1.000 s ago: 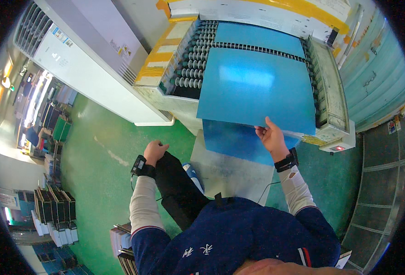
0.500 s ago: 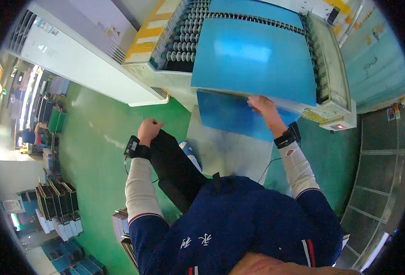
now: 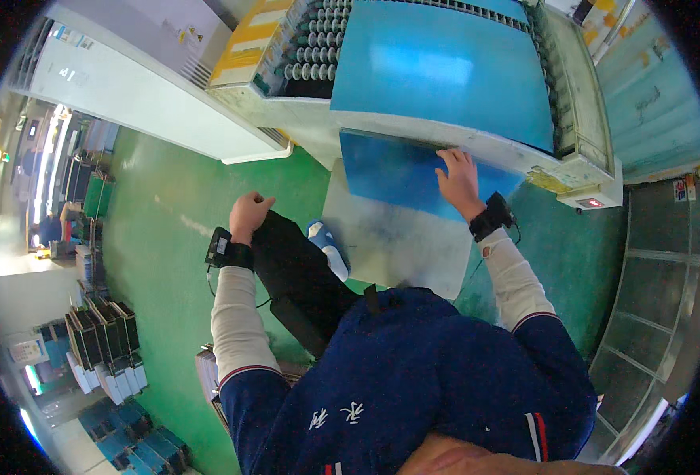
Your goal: Manually feeding and receiving metal or plastic sheets through a conveyor-based industrial processing machine.
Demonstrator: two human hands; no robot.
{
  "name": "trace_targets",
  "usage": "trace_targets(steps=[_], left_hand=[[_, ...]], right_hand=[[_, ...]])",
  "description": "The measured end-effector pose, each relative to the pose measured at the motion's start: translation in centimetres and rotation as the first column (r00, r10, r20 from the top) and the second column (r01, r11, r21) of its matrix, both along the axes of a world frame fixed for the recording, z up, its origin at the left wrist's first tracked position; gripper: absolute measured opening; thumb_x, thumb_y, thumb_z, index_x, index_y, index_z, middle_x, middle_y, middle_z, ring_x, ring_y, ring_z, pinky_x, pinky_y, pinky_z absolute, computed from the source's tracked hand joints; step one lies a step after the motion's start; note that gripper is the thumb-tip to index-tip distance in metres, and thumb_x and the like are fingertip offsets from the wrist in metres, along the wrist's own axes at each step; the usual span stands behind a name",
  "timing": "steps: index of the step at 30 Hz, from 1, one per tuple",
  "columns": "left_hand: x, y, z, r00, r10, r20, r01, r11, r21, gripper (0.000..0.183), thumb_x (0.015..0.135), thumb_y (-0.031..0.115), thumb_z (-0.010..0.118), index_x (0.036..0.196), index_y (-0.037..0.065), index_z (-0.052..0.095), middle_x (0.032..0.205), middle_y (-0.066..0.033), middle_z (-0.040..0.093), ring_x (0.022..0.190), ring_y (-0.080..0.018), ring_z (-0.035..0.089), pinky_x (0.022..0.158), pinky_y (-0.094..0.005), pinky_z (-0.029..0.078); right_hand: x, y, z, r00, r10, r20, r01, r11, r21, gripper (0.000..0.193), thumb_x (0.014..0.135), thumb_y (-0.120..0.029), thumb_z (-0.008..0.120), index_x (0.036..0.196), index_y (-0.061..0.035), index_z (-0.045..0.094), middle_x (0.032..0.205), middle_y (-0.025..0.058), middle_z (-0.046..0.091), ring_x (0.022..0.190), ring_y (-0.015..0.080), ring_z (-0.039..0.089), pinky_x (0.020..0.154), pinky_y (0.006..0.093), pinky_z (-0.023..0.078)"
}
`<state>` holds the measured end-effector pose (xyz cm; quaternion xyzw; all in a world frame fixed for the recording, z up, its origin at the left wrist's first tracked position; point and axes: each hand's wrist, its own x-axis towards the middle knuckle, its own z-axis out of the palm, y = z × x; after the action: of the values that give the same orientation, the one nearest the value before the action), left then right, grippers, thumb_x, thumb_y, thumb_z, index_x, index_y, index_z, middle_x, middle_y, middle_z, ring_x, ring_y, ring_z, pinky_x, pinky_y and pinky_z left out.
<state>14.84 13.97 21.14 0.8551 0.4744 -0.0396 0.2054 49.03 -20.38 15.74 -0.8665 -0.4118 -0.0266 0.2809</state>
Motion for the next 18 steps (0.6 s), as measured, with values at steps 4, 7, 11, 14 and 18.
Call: trace_targets(steps=[4, 7, 11, 14, 18], left_hand=[[0.0, -0.1, 0.0, 1.000, -0.002, 0.018, 0.003, 1.000, -0.031, 0.044, 0.076, 0.044, 0.068, 0.086, 0.001, 0.069, 0.082, -0.0185, 0.068, 0.080, -0.0351, 0.066, 0.072, -0.0429, 0.051], [-0.6, 0.4, -0.6, 1.000, -0.008, -0.010, 0.007, 0.999, -0.044, 0.044, 0.076, 0.044, 0.068, 0.087, 0.001, 0.068, 0.084, -0.0187, 0.068, 0.081, -0.0354, 0.066, 0.072, -0.0430, 0.051], [-0.5, 0.7, -0.8, 0.999, -0.032, 0.030, 0.032, 0.999, 0.004, 0.045, 0.077, 0.044, 0.068, 0.087, 0.001, 0.068, 0.084, -0.0189, 0.068, 0.081, -0.0357, 0.066, 0.072, -0.0436, 0.051], [-0.1, -0.3, 0.1, 0.999, -0.038, 0.030, 0.037, 0.999, 0.020, 0.044, 0.077, 0.043, 0.068, 0.086, 0.000, 0.068, 0.084, -0.0192, 0.068, 0.081, -0.0361, 0.066, 0.072, -0.0440, 0.050], [-0.2, -0.4, 0.5, 0.997, -0.039, 0.065, 0.036, 0.998, 0.047, 0.044, 0.077, 0.043, 0.068, 0.085, -0.001, 0.069, 0.084, -0.0198, 0.069, 0.082, -0.0367, 0.066, 0.074, -0.0437, 0.051]], right_hand=[[0.5, -0.1, -0.1, 1.000, 0.020, -0.013, -0.020, 0.998, -0.066, 0.038, 0.076, -0.012, 0.069, 0.114, -0.0089, 0.062, 0.116, 0.0121, 0.056, 0.110, 0.0328, 0.051, 0.092, 0.0459, 0.042], [0.6, -0.1, -0.4, 0.999, 0.031, -0.006, -0.032, 0.999, -0.024, 0.033, 0.076, -0.012, 0.068, 0.108, -0.0080, 0.064, 0.111, 0.0120, 0.059, 0.107, 0.0331, 0.053, 0.090, 0.0449, 0.043], [0.8, 0.1, -1.4, 0.993, 0.041, 0.109, -0.037, 0.999, -0.036, 0.027, 0.075, -0.012, 0.067, 0.101, -0.0066, 0.066, 0.097, 0.0140, 0.062, 0.101, 0.0346, 0.056, 0.087, 0.0449, 0.045], [0.8, 0.4, -0.9, 0.990, 0.031, 0.134, -0.027, 0.999, -0.029, 0.017, 0.074, -0.011, 0.065, 0.090, -0.0049, 0.065, 0.090, 0.0153, 0.062, 0.097, 0.0355, 0.057, 0.084, 0.0460, 0.046], [1.2, 1.0, -0.5, 0.991, 0.079, 0.111, -0.076, 0.996, -0.039, 0.008, 0.071, -0.009, 0.064, 0.076, -0.0036, 0.061, 0.084, 0.0152, 0.061, 0.093, 0.0361, 0.057, 0.079, 0.0471, 0.046]])
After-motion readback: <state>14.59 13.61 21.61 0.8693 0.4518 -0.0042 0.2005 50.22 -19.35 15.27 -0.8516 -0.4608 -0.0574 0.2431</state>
